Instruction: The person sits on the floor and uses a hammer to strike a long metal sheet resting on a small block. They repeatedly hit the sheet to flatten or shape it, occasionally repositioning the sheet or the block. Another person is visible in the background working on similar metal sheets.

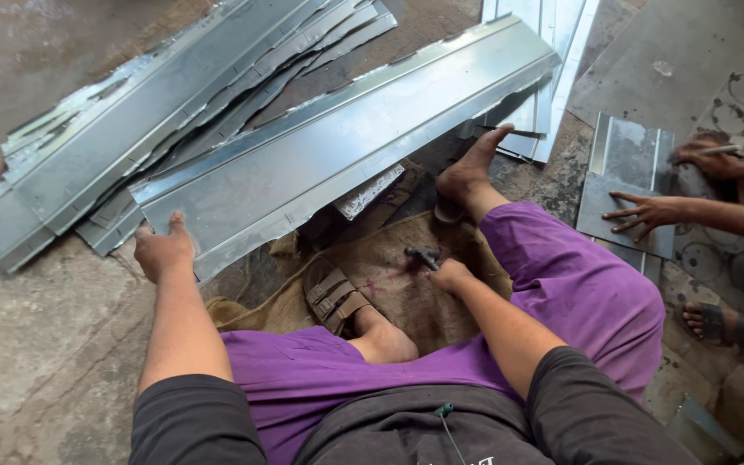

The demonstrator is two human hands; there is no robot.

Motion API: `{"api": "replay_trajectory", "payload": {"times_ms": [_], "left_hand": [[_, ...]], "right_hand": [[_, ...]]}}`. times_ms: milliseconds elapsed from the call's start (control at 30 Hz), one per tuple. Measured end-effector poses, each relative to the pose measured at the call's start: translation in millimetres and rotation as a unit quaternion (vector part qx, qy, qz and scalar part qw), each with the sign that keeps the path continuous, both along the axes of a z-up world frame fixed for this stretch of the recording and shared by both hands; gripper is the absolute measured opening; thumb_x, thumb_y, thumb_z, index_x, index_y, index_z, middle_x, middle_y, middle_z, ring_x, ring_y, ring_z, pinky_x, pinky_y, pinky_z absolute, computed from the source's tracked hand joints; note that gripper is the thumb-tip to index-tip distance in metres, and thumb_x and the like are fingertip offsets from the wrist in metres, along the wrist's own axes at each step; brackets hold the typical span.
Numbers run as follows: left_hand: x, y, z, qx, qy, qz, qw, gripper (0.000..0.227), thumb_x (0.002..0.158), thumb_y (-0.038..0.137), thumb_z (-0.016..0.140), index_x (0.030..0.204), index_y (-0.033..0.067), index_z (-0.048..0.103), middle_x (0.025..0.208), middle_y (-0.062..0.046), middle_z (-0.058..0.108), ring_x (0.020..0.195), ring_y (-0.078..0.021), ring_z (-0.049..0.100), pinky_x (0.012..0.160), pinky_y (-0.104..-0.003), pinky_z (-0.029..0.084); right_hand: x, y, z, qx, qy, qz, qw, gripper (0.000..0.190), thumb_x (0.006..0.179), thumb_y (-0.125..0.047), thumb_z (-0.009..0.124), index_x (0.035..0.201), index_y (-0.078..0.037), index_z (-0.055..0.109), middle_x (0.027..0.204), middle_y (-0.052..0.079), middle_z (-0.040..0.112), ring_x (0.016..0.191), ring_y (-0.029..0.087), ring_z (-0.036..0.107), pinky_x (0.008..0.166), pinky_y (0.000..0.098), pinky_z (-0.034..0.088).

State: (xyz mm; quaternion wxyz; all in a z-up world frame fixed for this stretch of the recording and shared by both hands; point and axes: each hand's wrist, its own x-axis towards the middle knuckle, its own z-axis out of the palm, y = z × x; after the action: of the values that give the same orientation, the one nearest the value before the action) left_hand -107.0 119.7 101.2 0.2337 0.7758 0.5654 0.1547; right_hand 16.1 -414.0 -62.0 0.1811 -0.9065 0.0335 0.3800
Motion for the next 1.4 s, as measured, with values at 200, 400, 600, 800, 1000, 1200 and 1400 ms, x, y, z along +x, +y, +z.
{"api": "replay_trajectory", "payload": {"times_ms": [200,400,600,800,1000,1200,1400], "left_hand": [[33,-36,17,0.192,0.272,-0.179,0.926,0.098,0.076,0.061,0.074,0.155,0.0180,0.033,0.162,-0.022,0.033,0.141,-0.0496,0.035,0.102,-0.069,0.033],[65,-142,-10,0.045,0.368,-0.546,0.751,0.101,0.089,0.077,0.052,0.164,0.0349,-0.001,0.174,0.004,-0.006,0.159,-0.0278,-0.010,0.125,-0.059,-0.009],[50,-149,-29,0.085,0.234,-0.531,0.810,0.093,0.084,0.004,0.046,0.165,0.0325,0.011,0.173,0.008,0.003,0.159,-0.0211,-0.002,0.123,-0.060,-0.010],[45,-155,-47,0.108,0.233,-0.501,0.827,0.084,0.091,0.007,0.044,0.164,0.0354,0.017,0.174,0.011,0.008,0.161,-0.0193,0.003,0.126,-0.060,-0.007],[45,-160,-45,0.110,0.278,-0.489,0.819,0.084,0.090,0.009,0.039,0.163,0.0370,0.010,0.172,0.013,0.001,0.158,-0.0183,0.000,0.124,-0.058,-0.009],[45,-155,-44,0.081,0.296,-0.485,0.819,0.086,0.089,0.009,0.039,0.163,0.0414,0.007,0.172,0.016,-0.001,0.159,-0.0151,-0.001,0.126,-0.055,-0.011],[44,-131,-24,0.088,0.339,-0.477,0.806,0.080,0.095,0.016,0.038,0.162,0.0439,0.003,0.171,0.018,-0.004,0.158,-0.0126,-0.004,0.126,-0.054,-0.012]], "right_hand": [[6,4,-27,-0.074,-0.021,0.127,0.989,0.040,0.092,-0.031,0.064,0.120,-0.005,0.075,0.126,0.021,0.072,0.119,0.034,0.069,0.098,0.0423,0.056],[22,1,-26,-0.079,-0.035,0.053,0.995,0.052,0.089,-0.044,0.073,0.118,-0.002,0.070,0.124,0.023,0.068,0.118,0.036,0.066,0.099,0.0425,0.053],[14,-27,-12,-0.057,-0.037,0.013,0.998,0.057,0.089,-0.049,0.072,0.101,0.006,0.076,0.101,0.027,0.076,0.095,0.039,0.077,0.083,0.0464,0.059],[33,-16,39,0.082,-0.179,-0.067,0.978,0.046,0.098,-0.041,0.062,0.107,0.002,0.073,0.100,0.028,0.074,0.095,0.043,0.073,0.083,0.0488,0.056],[71,43,107,0.215,-0.374,-0.037,0.901,0.036,0.101,-0.033,0.057,0.113,-0.002,0.071,0.104,0.029,0.070,0.102,0.047,0.067,0.088,0.0495,0.052],[88,60,122,0.185,-0.345,-0.023,0.920,0.034,0.101,-0.032,0.058,0.110,-0.001,0.071,0.101,0.030,0.070,0.101,0.049,0.066,0.089,0.0519,0.051],[92,72,130,0.212,-0.368,0.000,0.905,0.033,0.100,-0.030,0.062,0.112,0.000,0.070,0.099,0.031,0.069,0.099,0.050,0.065,0.085,0.0515,0.052]]}}
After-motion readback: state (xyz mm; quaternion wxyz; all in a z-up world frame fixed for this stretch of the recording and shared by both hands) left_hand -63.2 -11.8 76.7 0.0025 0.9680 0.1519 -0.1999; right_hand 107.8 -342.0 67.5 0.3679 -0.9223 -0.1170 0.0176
